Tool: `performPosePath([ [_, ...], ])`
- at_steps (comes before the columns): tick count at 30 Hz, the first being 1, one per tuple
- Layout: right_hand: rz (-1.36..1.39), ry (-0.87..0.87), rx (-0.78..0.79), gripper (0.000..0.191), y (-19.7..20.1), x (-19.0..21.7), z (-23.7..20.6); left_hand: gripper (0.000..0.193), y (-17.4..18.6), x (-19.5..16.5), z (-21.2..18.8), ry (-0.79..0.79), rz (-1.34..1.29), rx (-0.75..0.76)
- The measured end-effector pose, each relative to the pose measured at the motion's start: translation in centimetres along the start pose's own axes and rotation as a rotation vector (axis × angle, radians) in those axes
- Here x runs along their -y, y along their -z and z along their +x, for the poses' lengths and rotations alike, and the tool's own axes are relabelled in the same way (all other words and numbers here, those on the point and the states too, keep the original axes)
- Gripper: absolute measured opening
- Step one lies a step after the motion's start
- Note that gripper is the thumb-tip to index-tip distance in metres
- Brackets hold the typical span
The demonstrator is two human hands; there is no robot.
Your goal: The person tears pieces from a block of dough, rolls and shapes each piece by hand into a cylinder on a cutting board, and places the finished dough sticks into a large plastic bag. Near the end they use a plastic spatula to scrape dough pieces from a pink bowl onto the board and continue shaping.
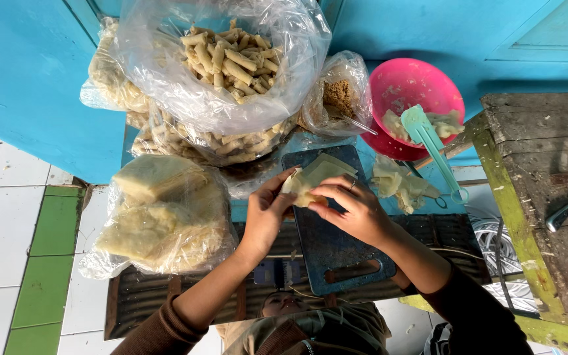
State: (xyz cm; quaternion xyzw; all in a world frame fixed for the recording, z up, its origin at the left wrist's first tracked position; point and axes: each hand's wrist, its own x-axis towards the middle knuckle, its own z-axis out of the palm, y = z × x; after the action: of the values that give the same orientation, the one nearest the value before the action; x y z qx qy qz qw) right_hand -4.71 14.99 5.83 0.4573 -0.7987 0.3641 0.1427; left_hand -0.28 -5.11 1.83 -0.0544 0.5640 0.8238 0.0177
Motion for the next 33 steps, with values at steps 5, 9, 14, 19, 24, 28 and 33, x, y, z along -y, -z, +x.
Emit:
performPosePath([
  [5, 0.312, -0.245, -0.063, 0.011, -0.8, -1.6, -1.1, 0.061, -0.5, 0.0, -0.3, -0.246, 0.172, 0.113],
  [9, 1.271, -0.804, -0.267, 0.011, -0.1, -5.4, -2.1, 0.058, -0.1, 0.0, 0.0, -0.022, 0.116, 0.095],
  [14, 1.378, -1.106, -0.421, 0.013, -0.3, -10.3, -3.1, 0.054, 0.3, 0.1, 0.5, 0.184, -0.067, 0.026],
  [19, 1.358, -1.13, -0.578, 0.019, 0.2, -13.5, -4.2, 0.049, 1.0, 0.0, 0.9, 0.117, -0.26, -0.075],
  [24, 1.446, -1.036, -0.406, 0.023, -0.2, -12.6, -4.3, 0.052, 1.3, -0.1, 1.0, 0.041, -0.391, -0.134],
  [28, 1.282, -1.052, -0.362, 0.03, 1.3, -9.8, -2.7, 0.052, 1.2, -0.3, 0.9, 0.038, -0.38, -0.121],
  [33, 0.173, -0.784, -0.189, 0.036, 3.3, -6.2, -0.5, 0.051, 1.1, -0.9, 0.5, 0.024, -0.316, -0.118],
])
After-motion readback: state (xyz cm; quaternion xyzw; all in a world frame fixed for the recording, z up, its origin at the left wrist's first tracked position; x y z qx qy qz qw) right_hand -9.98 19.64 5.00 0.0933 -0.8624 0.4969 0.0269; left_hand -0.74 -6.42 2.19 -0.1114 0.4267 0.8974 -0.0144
